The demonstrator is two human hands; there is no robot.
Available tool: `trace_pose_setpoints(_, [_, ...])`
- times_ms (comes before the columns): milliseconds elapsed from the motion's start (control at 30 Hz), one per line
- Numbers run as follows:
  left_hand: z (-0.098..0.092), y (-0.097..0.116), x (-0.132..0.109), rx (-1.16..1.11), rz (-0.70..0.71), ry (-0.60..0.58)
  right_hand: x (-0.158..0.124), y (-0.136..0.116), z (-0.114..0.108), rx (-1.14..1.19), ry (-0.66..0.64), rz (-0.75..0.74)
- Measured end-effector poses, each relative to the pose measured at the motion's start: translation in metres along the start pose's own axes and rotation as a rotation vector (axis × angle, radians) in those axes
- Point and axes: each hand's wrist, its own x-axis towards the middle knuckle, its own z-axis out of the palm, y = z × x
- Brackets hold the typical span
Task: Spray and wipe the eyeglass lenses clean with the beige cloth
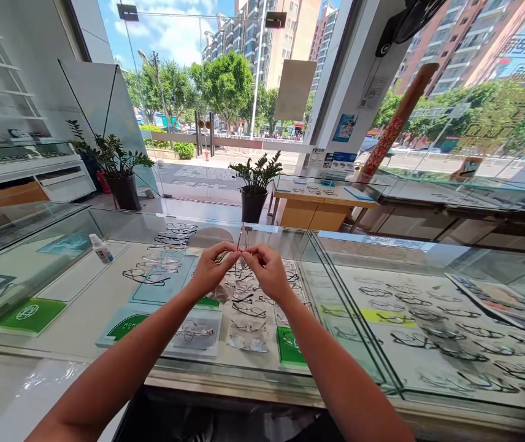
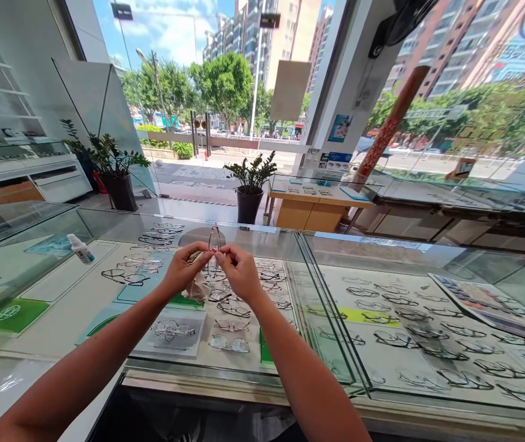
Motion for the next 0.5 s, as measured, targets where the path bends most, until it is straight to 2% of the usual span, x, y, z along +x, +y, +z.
trace_pose_setpoints(133, [-0.0009,-0.0038,-0.0023,-0.038,-0.047,-0.028,-0.0018,0.0003,0.0026,0.059,-0.016,0.023])
trace_pose_setpoints(500, [-0.0021,-0.0038,-0.0029,-0.097,-0.019,-0.049,-0.0007,-0.0003,0.0004,0.158,-0.042,0.043])
